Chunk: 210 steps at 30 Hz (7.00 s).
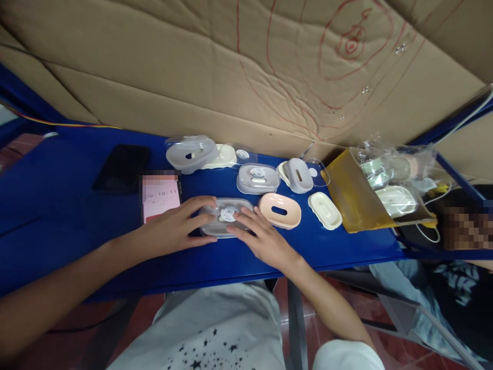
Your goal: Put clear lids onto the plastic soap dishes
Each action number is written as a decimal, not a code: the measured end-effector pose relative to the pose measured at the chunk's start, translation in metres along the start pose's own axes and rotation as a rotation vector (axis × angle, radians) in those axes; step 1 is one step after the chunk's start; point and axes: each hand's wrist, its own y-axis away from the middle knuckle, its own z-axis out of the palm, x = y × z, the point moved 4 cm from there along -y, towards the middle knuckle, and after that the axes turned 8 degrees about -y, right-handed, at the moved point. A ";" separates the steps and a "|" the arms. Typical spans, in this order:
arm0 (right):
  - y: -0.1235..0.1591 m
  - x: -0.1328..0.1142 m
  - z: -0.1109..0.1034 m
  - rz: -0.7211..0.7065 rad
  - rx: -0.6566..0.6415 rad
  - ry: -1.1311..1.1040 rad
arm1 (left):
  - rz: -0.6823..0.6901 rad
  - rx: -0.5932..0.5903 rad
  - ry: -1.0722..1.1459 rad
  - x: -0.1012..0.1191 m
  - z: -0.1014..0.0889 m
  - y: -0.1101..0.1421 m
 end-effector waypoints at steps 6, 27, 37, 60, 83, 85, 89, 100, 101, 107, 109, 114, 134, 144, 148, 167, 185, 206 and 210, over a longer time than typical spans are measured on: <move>0.029 0.000 -0.021 0.130 0.069 0.052 | 0.063 -0.011 -0.043 0.012 -0.005 0.005; 0.114 0.017 -0.100 0.415 0.200 -0.123 | 0.262 -0.111 -0.206 0.115 0.050 -0.094; 0.148 0.032 -0.088 0.542 0.218 0.111 | -0.506 -0.233 -0.503 -0.071 -0.022 -0.073; 0.023 -0.032 -0.003 0.214 0.055 -0.003 | -0.433 -0.179 -0.411 -0.031 -0.023 -0.046; 0.016 -0.038 -0.002 0.199 0.109 -0.004 | -0.375 -0.246 -0.266 -0.021 -0.009 -0.049; 0.017 -0.038 -0.001 0.190 0.134 -0.013 | -0.418 -0.269 -0.297 -0.044 -0.001 -0.067; 0.031 -0.028 -0.008 0.253 0.281 -0.035 | -0.441 -0.348 -0.278 -0.064 0.012 -0.083; 0.042 -0.009 -0.019 0.553 0.662 -0.276 | -0.306 -0.236 -0.088 0.013 -0.039 -0.019; 0.042 -0.010 -0.020 0.546 0.662 -0.299 | -0.252 -0.241 -0.056 0.027 -0.036 -0.009; 0.031 -0.026 -0.022 0.351 0.471 -0.261 | -0.120 -0.122 -0.140 0.072 -0.018 0.017; 0.026 -0.032 -0.020 0.328 0.417 -0.200 | -0.142 -0.079 -0.192 0.073 -0.020 0.019; 0.017 -0.045 -0.013 0.240 0.234 -0.112 | -0.128 -0.028 -0.292 0.069 -0.026 0.019; 0.026 -0.047 -0.004 0.171 0.196 0.094 | -0.496 -0.446 -0.060 -0.172 -0.029 -0.060; 0.030 -0.037 -0.013 0.189 0.342 -0.029 | -0.409 -0.515 0.111 -0.158 -0.029 -0.069; 0.018 -0.027 -0.023 0.157 0.312 -0.011 | -0.322 -0.361 0.128 -0.084 -0.045 -0.070; 0.034 -0.008 -0.020 0.143 0.162 -0.119 | -0.310 -0.055 -0.184 0.078 -0.012 -0.005; 0.034 -0.016 -0.009 0.023 0.101 -0.108 | -0.265 0.074 -0.171 0.090 -0.004 0.023; 0.026 -0.019 -0.004 0.013 0.090 -0.159 | -0.456 0.103 0.028 0.076 -0.004 0.035; 0.028 -0.022 -0.004 -0.022 0.098 -0.063 | -0.470 0.083 0.062 0.072 -0.002 0.037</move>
